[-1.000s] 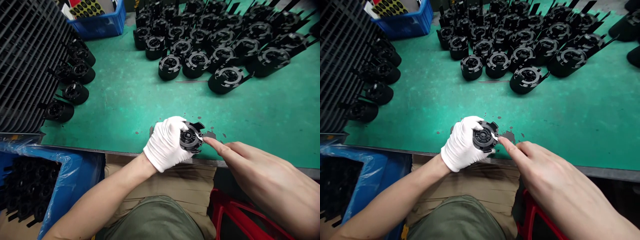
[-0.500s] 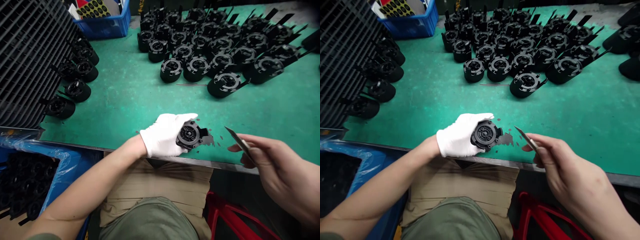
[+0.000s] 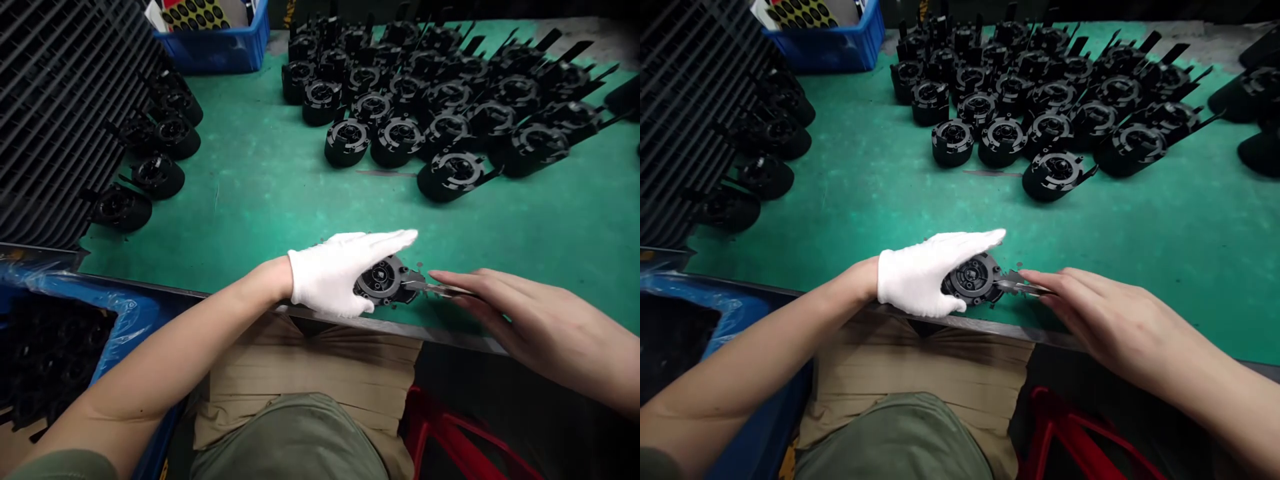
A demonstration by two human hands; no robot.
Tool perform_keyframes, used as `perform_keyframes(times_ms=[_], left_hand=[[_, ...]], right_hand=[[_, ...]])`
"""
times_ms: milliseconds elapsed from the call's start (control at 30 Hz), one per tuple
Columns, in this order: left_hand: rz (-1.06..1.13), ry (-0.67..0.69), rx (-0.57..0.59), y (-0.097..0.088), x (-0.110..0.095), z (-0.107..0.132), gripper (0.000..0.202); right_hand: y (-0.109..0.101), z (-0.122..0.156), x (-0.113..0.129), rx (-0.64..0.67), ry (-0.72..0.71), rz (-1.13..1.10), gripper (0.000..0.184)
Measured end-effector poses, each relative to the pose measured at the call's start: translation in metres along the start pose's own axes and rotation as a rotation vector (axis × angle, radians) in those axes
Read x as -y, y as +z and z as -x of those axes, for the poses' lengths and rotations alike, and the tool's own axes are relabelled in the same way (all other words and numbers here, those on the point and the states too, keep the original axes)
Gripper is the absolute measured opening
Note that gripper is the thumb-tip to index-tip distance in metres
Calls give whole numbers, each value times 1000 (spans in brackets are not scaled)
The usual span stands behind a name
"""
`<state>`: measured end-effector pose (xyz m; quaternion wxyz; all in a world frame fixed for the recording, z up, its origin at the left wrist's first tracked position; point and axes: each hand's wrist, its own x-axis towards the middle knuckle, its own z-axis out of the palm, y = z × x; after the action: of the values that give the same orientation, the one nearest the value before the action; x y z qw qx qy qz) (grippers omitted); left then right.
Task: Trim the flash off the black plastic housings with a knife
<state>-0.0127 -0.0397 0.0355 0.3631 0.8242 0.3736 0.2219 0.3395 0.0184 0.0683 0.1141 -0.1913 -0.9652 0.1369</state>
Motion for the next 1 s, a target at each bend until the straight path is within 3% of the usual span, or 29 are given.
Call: perform_keyframes(times_ms=[200, 533, 767, 933, 1000], left_hand=[[26, -31, -43, 11, 1, -2, 127], [-15, -37, -84, 12, -5, 1, 117], [0, -31, -73, 13, -3, -1, 114], [9, -56, -71, 13, -2, -1, 113], [10, -66, -67, 14, -2, -1, 115]], right_hand=[[-2, -16, -1, 67, -132, 37, 33], [-6, -18, -21, 157, -217, 40, 42], [-6, -15, -46, 204, -271, -15, 64], [-7, -15, -49, 243, -296, -15, 63], [-7, -15, -48, 200, -250, 28, 62]])
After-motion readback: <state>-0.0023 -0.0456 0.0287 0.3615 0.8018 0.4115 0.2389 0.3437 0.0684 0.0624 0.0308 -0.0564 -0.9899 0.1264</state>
